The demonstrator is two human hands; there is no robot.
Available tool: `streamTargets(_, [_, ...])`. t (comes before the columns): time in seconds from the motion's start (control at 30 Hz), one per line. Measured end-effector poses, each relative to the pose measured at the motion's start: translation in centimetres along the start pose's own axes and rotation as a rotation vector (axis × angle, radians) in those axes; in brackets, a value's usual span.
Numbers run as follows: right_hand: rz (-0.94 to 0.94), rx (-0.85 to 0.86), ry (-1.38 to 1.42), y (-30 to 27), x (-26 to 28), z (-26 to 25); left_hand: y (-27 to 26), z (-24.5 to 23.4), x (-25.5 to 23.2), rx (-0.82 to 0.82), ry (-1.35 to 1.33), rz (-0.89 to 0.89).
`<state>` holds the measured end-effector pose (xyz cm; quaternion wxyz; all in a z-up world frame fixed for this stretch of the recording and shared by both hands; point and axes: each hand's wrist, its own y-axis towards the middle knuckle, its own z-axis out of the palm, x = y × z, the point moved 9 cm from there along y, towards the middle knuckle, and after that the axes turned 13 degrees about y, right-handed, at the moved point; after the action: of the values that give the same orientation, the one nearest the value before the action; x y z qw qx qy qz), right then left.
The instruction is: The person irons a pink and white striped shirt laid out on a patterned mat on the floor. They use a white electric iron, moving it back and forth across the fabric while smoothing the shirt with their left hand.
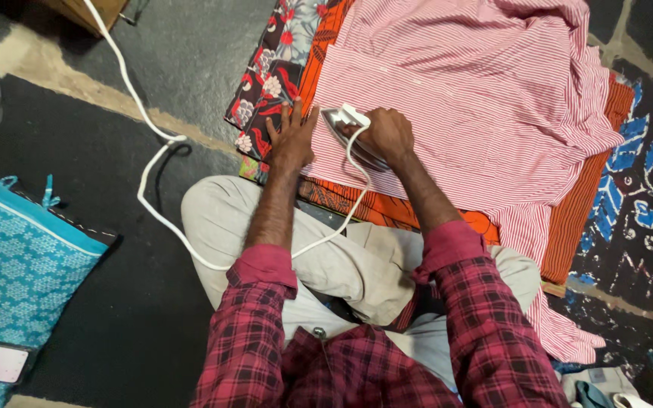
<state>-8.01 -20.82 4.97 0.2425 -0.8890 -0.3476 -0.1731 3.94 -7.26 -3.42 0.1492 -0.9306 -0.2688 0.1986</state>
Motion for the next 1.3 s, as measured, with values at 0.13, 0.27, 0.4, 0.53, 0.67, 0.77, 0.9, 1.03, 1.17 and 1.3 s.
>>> streamTargets(0.13, [0.042, 0.037, 0.0, -0.3, -1.9, 0.5, -0.3, 0.3, 0.2, 0.005, -0.013, 0.001])
streamTargets(0.27, [0.129, 0.047, -0.003, -0.5, -5.9, 0.3, -0.1, 0.2, 0.2, 0.025, -0.028, -0.003])
streamTargets(0.4, [0.16, 0.016, -0.08, -2.2, -8.7, -1.5, -0.2, 0.0, 0.0, 0.01, -0.042, 0.003])
streamTargets(0.53, [0.069, -0.081, -0.153, -3.8, -8.0, -3.8, 0.2, 0.7, 0.2, -0.016, -0.009, -0.014])
streamTargets(0.67, [0.124, -0.04, -0.117, -3.2, -7.6, -3.6, 1.1, 1.4, 0.3, -0.046, 0.004, -0.003])
streamTargets(0.77, [0.131, -0.036, -0.062, -2.0, -7.3, -3.2, 1.3, 1.4, 0.2, -0.061, 0.029, -0.008])
streamTargets(0.9, [0.115, -0.043, -0.092, 0.0, -6.4, -2.5, 0.7, 0.6, -0.2, 0.013, -0.012, -0.007])
streamTargets(1.03, [0.093, -0.063, -0.058, 2.2, -4.6, -1.8, 0.2, 0.1, -0.4, 0.031, -0.031, -0.002])
streamTargets(1.17, [0.035, -0.092, -0.052, 3.9, -2.0, -1.7, 1.1, 1.2, -0.3, -0.036, 0.004, -0.004])
streamTargets(1.3, [0.006, -0.111, -0.021, 5.2, -0.3, -1.6, 1.9, 2.1, -0.3, -0.082, 0.041, 0.001])
